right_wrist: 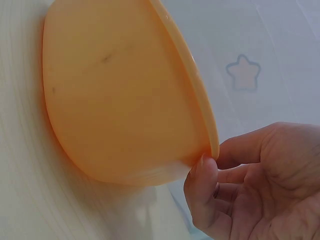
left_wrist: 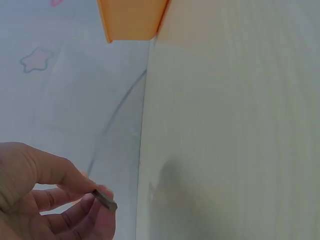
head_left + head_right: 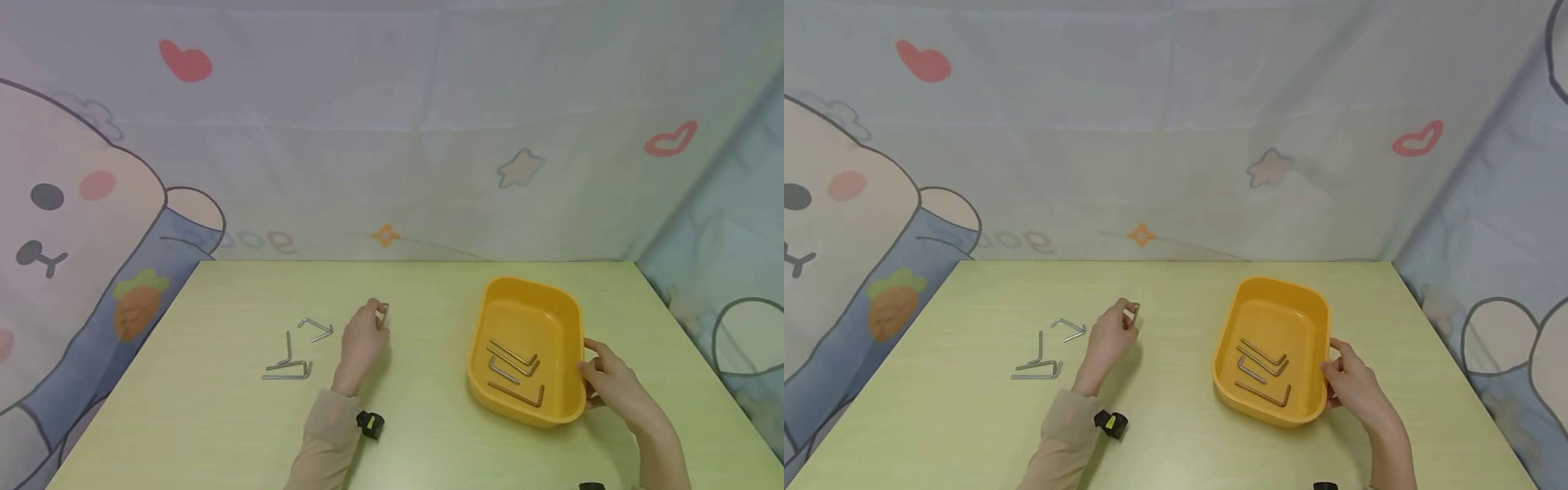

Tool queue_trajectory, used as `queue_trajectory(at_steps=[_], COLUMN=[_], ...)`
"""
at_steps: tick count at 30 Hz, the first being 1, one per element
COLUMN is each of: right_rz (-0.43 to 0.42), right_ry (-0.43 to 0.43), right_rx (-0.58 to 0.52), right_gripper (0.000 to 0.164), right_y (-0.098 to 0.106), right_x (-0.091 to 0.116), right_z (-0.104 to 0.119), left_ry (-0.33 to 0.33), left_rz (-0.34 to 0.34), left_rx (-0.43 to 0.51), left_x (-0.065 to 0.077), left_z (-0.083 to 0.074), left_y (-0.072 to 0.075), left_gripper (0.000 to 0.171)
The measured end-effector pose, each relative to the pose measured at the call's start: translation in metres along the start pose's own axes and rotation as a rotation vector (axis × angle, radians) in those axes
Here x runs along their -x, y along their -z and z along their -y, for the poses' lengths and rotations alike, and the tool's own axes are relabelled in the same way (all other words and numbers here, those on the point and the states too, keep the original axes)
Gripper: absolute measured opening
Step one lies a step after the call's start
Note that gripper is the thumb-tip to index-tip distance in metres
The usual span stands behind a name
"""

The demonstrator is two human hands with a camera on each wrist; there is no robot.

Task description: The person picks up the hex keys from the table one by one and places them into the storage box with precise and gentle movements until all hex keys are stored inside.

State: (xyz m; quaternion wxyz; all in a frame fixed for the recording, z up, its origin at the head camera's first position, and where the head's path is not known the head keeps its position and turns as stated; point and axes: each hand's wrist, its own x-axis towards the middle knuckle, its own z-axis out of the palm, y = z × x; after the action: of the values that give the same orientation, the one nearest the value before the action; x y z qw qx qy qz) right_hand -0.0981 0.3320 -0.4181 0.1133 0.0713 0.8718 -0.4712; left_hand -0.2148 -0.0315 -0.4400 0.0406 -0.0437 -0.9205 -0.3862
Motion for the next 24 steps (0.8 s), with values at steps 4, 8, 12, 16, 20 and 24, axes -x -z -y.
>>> queue_trajectory(at_steps=[4,8,12,16,20,24], right_rz=[-0.009,-0.013,-0.014,-0.02,-0.024,-0.026], right_ry=[0.005,0.006,0.008,0.013,0.014,0.014], right_rx=[0.006,0.007,0.005,0.0,-0.006,-0.006], right_gripper=[0.061,0.06,0.06,0.06,0.059,0.059], right_y=[0.0,0.0,-0.001,-0.002,-0.002,-0.001], right_x=[0.0,0.0,0.0,-0.001,-0.002,0.0], right_z=[0.0,0.0,0.0,0.0,0.0,0.0], left_ry=[-0.019,-0.037,-0.067,-0.121,-0.178,-0.229], left_rz=[0.001,-0.006,-0.011,-0.017,-0.022,-0.003], left_rx=[0.026,0.042,0.053,0.045,0.026,0.014], left_x=[0.001,0.004,0.007,0.009,0.012,0.018], left_z=[-0.006,-0.012,-0.018,-0.024,-0.031,-0.039], left_y=[0.001,0.003,0.004,0.002,-0.001,-0.006], left_gripper=[0.037,0.037,0.039,0.038,0.037,0.036])
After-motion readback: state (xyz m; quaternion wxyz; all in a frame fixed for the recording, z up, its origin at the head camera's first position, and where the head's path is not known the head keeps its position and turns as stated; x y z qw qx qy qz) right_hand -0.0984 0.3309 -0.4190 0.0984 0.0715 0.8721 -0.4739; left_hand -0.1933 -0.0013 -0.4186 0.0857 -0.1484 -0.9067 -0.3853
